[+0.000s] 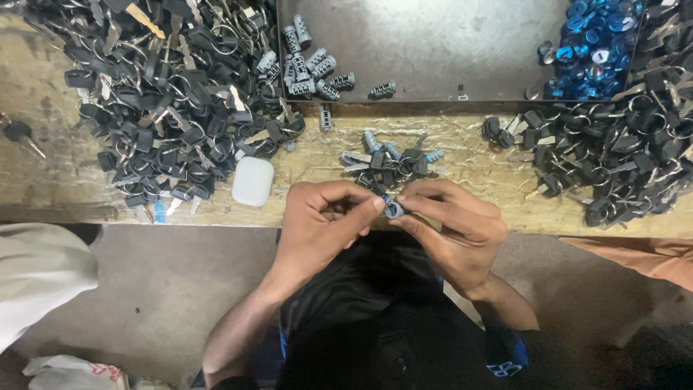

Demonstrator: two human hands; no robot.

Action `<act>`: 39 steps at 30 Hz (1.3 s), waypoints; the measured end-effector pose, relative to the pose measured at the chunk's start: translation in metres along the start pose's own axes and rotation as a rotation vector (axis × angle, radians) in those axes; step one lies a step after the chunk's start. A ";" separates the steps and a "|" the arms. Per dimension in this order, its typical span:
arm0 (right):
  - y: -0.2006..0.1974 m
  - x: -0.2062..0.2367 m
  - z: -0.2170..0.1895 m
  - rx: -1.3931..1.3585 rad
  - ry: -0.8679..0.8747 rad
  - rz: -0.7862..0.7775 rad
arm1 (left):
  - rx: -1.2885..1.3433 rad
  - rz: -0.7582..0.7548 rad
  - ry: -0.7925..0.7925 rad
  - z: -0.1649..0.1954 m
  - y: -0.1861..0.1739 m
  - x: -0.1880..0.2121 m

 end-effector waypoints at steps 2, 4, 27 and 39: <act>-0.001 0.000 0.000 0.024 -0.014 -0.003 | -0.165 0.001 0.078 0.006 0.001 -0.001; -0.001 0.000 0.000 0.054 -0.033 -0.006 | -0.270 0.020 0.060 0.010 0.002 0.000; -0.002 0.012 0.001 0.177 -0.091 0.031 | -0.712 0.147 0.411 0.011 0.028 0.001; -0.023 0.001 0.024 0.398 -0.395 -0.040 | 0.083 0.169 0.330 -0.036 0.025 0.000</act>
Point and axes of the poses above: each hand's wrist, its own x-axis away from the middle knuckle, its own y-axis out of the palm, z = x × y, the point moved 1 cm from there along -x, towards the middle knuckle, and after that the axes turned 12 degrees about -z, right-handed, at the moved point
